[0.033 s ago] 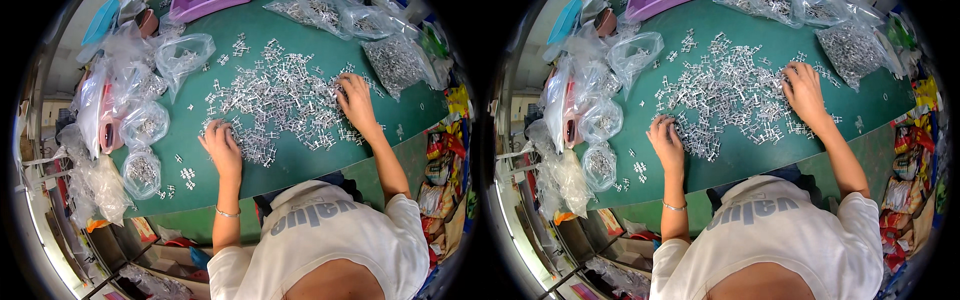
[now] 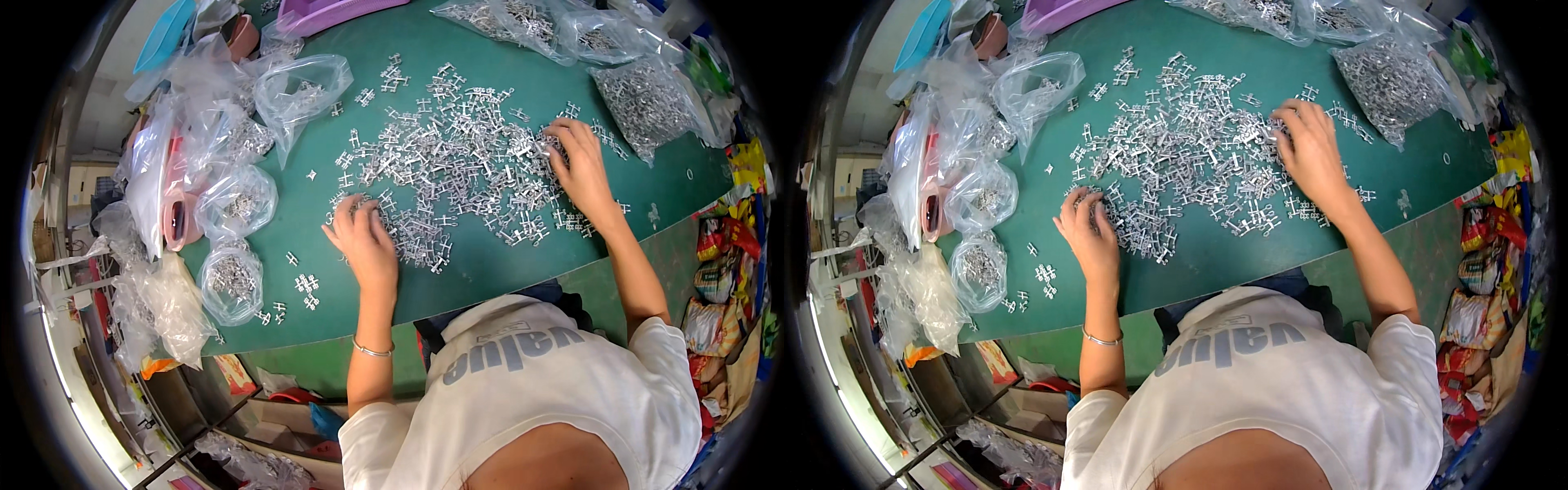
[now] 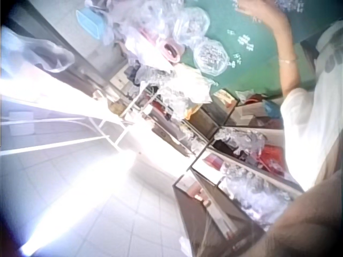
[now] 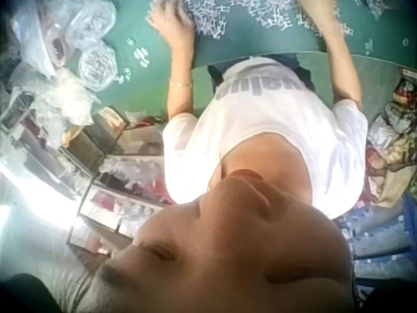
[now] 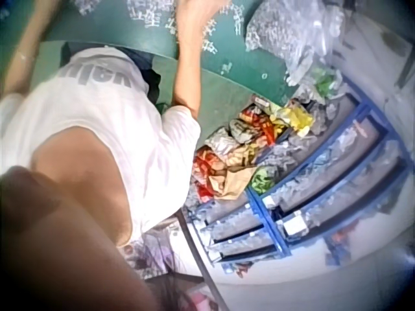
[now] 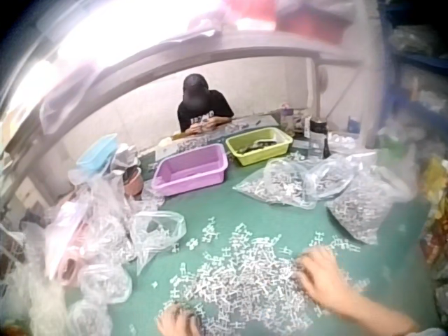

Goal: The person sorts small metal components on a green table by hand, picking them from a pile and placing them into different plastic bags and containers.

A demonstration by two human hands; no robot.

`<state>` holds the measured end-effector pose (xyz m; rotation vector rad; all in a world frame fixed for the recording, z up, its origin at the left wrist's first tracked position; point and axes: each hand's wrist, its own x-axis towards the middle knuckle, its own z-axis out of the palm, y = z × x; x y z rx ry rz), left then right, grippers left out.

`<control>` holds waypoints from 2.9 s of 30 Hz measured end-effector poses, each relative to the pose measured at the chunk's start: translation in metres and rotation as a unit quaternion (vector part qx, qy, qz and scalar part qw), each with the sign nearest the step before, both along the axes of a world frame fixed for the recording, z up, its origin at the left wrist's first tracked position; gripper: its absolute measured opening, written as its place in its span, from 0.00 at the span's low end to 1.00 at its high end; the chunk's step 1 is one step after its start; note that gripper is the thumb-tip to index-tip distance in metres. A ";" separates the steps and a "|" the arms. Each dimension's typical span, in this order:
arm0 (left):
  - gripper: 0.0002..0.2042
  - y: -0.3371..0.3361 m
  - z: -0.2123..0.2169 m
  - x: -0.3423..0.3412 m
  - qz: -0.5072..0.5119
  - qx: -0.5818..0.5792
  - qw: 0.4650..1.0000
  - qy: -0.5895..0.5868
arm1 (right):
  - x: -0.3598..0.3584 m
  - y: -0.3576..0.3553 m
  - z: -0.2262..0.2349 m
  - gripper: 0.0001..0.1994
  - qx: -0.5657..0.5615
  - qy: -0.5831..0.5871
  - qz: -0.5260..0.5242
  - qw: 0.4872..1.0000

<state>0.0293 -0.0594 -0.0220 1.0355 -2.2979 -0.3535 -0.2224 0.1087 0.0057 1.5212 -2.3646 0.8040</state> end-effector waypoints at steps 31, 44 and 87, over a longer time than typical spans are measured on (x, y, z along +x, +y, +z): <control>0.07 0.034 0.009 -0.056 -0.126 0.465 0.845 0.233 | 0.012 -0.010 0.003 0.09 -0.191 -0.885 0.091 0.414; 0.08 0.025 0.017 -0.036 -0.115 0.434 0.814 0.370 | 0.067 -0.028 -0.011 0.06 0.115 -0.146 0.109 0.976; 0.08 -0.007 0.017 -0.047 -0.306 0.041 0.951 0.004 | 0.025 -0.005 0.012 0.14 0.198 -0.182 0.282 0.921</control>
